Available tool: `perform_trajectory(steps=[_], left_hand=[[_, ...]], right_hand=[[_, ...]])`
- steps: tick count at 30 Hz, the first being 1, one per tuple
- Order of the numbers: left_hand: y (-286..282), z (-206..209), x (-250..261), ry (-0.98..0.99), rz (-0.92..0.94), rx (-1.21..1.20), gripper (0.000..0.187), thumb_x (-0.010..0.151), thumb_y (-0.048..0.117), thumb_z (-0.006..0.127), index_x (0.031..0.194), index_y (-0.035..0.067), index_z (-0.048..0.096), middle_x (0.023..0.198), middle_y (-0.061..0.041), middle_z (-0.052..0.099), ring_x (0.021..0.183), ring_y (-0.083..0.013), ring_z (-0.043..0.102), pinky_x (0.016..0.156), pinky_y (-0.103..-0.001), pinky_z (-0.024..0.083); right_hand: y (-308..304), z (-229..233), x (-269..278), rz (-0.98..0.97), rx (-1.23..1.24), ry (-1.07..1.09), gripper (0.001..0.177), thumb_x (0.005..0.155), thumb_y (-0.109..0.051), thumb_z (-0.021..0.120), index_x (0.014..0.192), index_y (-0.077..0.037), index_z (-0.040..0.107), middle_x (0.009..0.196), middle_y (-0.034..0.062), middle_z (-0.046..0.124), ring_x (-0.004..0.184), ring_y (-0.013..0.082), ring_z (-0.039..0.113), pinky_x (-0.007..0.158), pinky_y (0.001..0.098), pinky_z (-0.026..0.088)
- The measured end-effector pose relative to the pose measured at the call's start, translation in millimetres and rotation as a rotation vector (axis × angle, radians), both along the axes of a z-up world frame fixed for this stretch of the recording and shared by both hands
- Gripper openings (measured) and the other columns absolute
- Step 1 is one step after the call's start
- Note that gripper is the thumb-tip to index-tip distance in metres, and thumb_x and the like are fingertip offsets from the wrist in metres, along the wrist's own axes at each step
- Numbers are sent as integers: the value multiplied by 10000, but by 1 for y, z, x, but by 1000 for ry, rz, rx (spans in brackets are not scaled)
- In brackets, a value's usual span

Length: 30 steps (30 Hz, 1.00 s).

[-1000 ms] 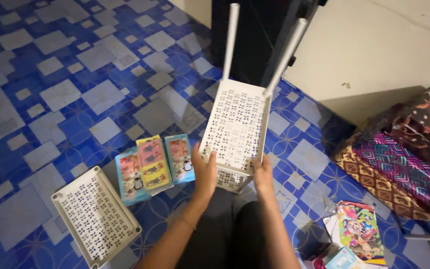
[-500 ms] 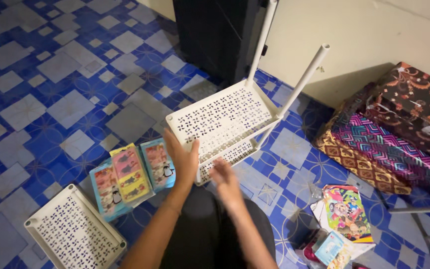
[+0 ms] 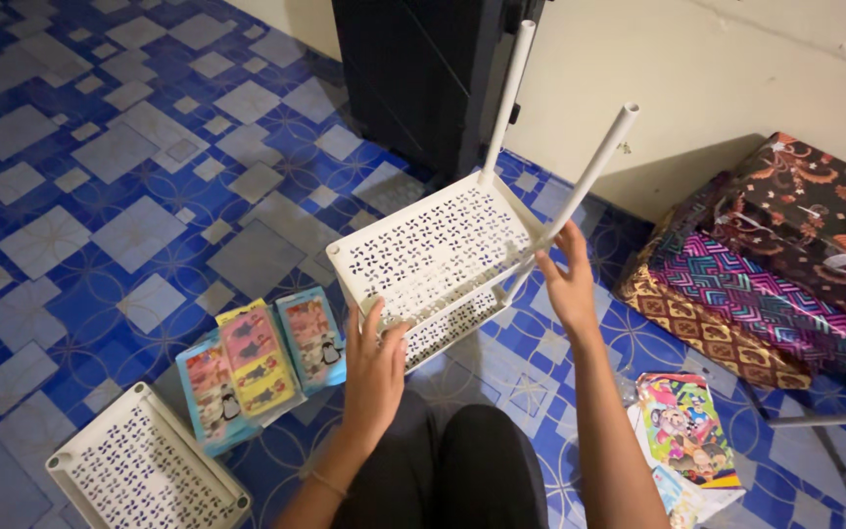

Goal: The person sits on the floor and takes apart a small white plastic tiered shelf. They lift the top tray off the frame, detach the side poles from the trays, and set the separated shelves and poles on the floor.

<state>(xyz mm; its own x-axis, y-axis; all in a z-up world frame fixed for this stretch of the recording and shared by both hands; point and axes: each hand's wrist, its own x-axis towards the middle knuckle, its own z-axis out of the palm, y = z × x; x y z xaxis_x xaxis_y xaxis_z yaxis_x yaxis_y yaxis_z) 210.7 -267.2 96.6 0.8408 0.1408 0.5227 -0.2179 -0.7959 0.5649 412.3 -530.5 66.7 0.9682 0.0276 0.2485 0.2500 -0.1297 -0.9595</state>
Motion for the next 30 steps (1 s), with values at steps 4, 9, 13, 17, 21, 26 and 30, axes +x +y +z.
perform_trajectory(steps=[4,9,13,17,21,26,30], left_hand=[[21,-17,10,-35,-39,-10,138,944,71,607,1043,52,701,1428,-204,511,1442,-496,354,1179,-539,321],[68,-33,45,-34,-71,-22,106,951,24,601,1024,32,677,1387,-185,578,1389,-417,495,1178,-481,382],[95,-28,69,-8,2,-11,312,880,-40,604,1117,94,756,1435,-187,555,1372,-413,471,1155,-474,384],[93,-26,88,21,150,-53,444,940,3,627,1370,111,637,1575,-261,400,1427,-428,393,1180,-470,345],[42,-40,82,36,343,-332,873,896,101,696,1608,-15,204,1623,-373,137,1496,-491,185,1206,-505,173],[-38,-59,54,92,116,-651,905,973,157,676,1556,-142,52,1653,-370,89,1568,-458,107,1269,-455,96],[-51,-66,58,160,104,-638,908,928,93,661,1557,-144,50,1634,-380,98,1546,-451,114,1256,-430,110]], right_hand=[[-9,-4,-19,-3,-105,-155,588,989,-3,648,1523,-42,403,1451,164,556,1402,276,522,1100,437,494],[-7,5,-62,-24,-59,-31,578,949,-16,641,1489,-54,437,1371,142,585,1310,245,566,993,417,558],[5,8,-101,-69,-134,-58,552,935,-29,655,1463,-58,493,1323,144,625,1237,236,619,985,380,568],[29,-5,-138,-117,-254,-146,540,908,-56,708,1423,-43,545,1306,176,622,1196,273,627,981,373,564],[60,-14,-170,-144,-387,-222,701,866,-74,749,1484,13,431,1380,246,545,1272,371,515,1089,434,429],[90,-9,-198,-130,-386,-176,813,844,-76,738,1559,-9,358,1447,252,505,1356,391,451,1154,449,358],[102,6,-221,-35,-343,-181,844,808,-46,724,1561,-8,342,1484,250,480,1396,387,427,1166,450,339]])
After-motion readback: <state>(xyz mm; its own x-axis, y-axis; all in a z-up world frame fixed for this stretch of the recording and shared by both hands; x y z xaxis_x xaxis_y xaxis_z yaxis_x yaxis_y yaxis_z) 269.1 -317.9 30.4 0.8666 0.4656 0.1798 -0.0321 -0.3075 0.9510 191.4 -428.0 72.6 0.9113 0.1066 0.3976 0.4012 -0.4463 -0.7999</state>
